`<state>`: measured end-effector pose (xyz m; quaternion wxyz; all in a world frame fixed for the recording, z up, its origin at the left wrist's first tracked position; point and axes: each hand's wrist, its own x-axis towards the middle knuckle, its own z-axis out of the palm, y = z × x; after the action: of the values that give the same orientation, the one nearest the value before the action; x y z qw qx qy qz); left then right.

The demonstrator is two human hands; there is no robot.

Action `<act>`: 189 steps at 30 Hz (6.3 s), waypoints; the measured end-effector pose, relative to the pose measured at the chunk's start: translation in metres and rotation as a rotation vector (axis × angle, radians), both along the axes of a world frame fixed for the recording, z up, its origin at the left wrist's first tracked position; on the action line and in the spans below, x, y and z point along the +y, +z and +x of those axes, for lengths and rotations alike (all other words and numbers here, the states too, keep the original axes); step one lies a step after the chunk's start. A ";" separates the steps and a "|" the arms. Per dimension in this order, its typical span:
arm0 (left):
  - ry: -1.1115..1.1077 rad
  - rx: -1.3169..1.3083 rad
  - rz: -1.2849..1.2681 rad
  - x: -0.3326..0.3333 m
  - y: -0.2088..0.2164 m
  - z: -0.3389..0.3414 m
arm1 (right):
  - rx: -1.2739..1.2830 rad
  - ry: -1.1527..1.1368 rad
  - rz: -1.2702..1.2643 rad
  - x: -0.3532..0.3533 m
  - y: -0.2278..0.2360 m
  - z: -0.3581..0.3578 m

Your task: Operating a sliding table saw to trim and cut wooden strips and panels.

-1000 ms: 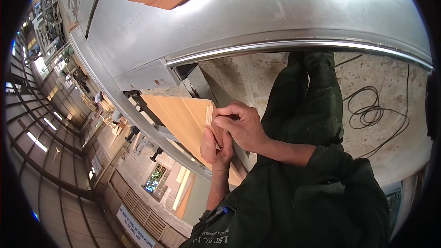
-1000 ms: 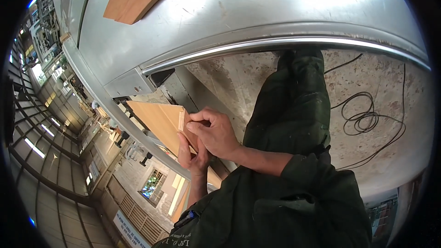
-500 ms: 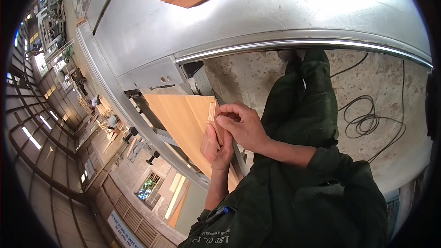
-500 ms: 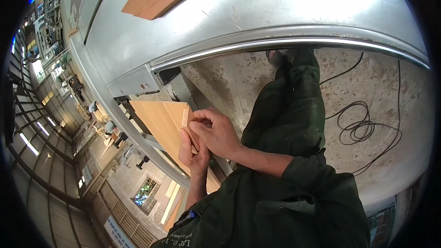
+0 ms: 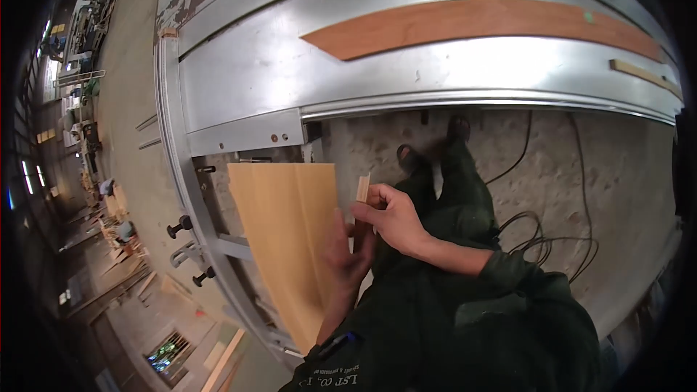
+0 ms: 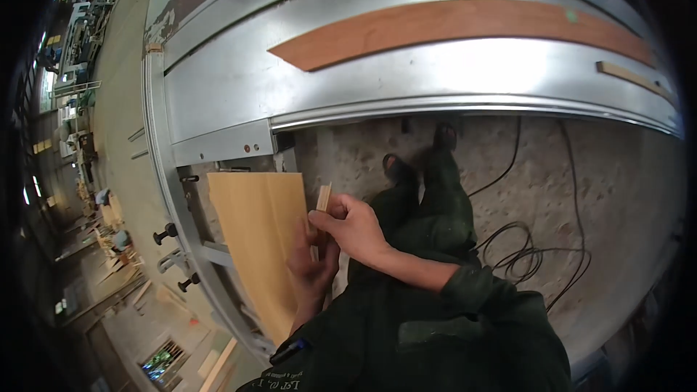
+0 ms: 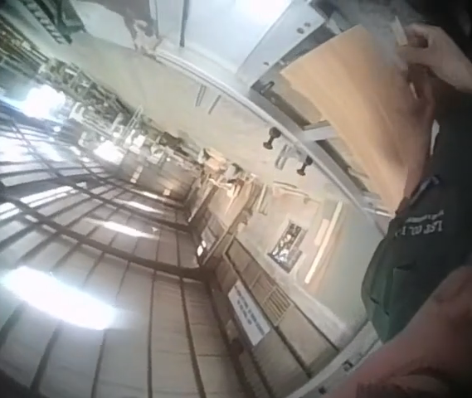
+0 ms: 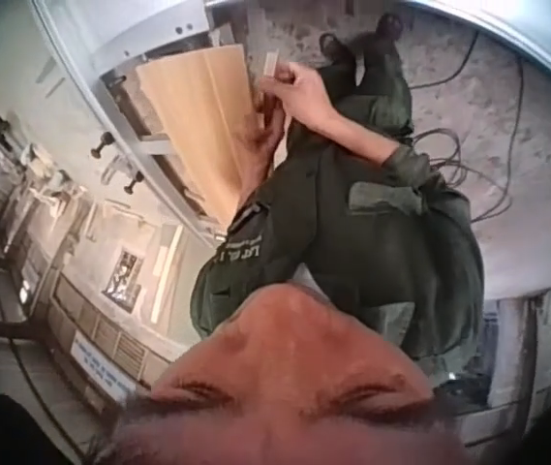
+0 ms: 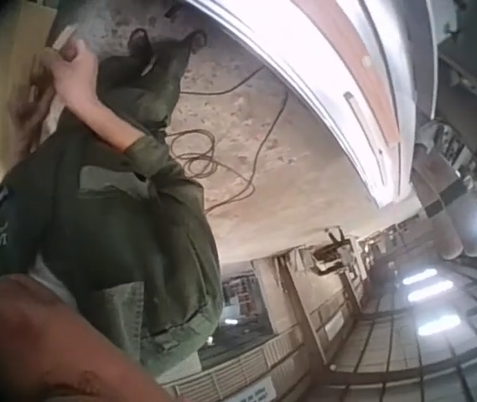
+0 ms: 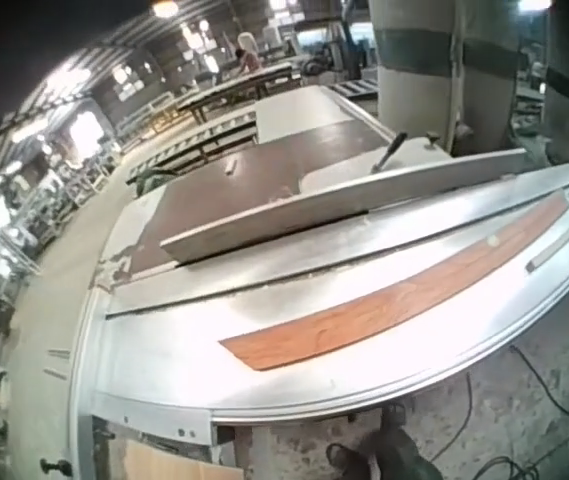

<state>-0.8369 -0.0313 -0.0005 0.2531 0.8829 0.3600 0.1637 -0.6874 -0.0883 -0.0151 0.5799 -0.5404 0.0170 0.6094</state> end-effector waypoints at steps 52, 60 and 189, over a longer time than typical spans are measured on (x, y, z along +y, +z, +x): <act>0.412 -0.420 -0.905 -0.222 0.005 0.631 | -1.521 0.475 -0.109 -0.217 0.052 0.946; 0.105 -0.502 0.635 -0.073 0.037 0.815 | -0.693 0.928 -0.308 -0.145 -0.108 1.054; 1.014 -0.062 -0.244 0.101 -0.059 0.698 | -1.912 0.704 0.742 -0.099 -0.038 0.768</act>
<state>-0.1393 0.0693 -0.0593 0.2538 0.5566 0.7511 0.2483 0.0810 -0.1875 -0.0529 0.2730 -0.5573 -0.7833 0.0354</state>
